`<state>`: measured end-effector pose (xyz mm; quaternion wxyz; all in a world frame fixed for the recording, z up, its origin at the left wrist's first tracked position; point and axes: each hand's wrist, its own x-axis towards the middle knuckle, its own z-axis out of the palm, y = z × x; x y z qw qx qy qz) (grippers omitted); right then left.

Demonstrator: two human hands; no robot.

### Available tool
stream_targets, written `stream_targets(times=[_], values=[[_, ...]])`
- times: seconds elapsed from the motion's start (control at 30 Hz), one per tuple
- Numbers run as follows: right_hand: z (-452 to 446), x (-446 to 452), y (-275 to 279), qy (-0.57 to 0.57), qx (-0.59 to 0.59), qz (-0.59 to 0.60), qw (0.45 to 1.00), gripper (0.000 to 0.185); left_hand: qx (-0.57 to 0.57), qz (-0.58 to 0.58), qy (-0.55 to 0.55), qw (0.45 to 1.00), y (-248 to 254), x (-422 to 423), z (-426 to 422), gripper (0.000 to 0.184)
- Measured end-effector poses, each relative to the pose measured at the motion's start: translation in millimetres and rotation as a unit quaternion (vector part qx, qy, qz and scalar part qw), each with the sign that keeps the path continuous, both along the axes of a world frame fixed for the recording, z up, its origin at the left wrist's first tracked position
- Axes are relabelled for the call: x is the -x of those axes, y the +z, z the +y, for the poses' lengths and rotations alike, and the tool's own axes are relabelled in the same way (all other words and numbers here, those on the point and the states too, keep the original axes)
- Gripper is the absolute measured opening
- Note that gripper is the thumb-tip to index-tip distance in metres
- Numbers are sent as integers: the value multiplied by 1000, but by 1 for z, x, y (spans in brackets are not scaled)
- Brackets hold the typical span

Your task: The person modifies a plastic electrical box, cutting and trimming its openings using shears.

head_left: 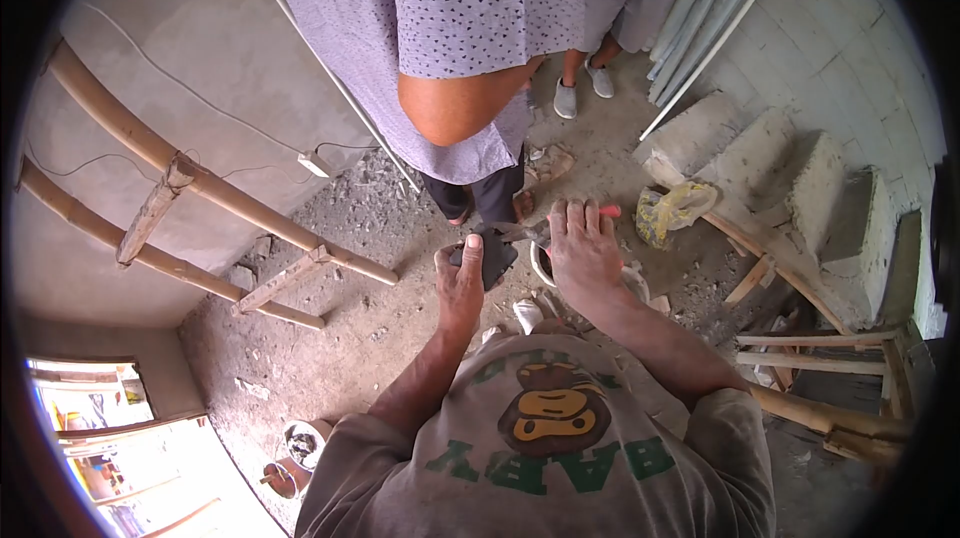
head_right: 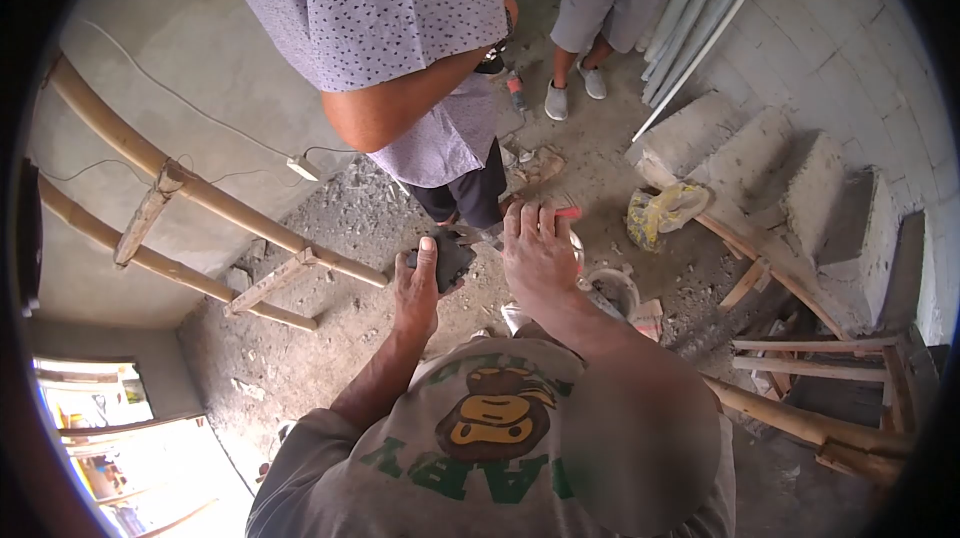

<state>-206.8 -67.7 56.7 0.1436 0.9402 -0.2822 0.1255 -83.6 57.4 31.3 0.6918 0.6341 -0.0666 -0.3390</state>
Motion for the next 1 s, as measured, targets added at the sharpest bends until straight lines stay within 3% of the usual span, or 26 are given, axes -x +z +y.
stream_targets(times=[0.33, 0.5, 0.7, 1.0], values=[[-2, 4, 9, 34, -25, 17, 999, 38, -35, 4, -69, 997, -8, -14, 11, 76], [-3, 7, 9, 41, -29, 18, 999, 38, -44, -19, -102, 994, -2, -19, 12, 72], [-6, 19, 10, 67, -63, 7, 996, 39, 9, -35, -218, 975, 8, -48, 34, 65], [-5, 22, 15, 34, -138, -27, 989, 54, 68, 18, -180, 981, -7, -39, 28, 63]])
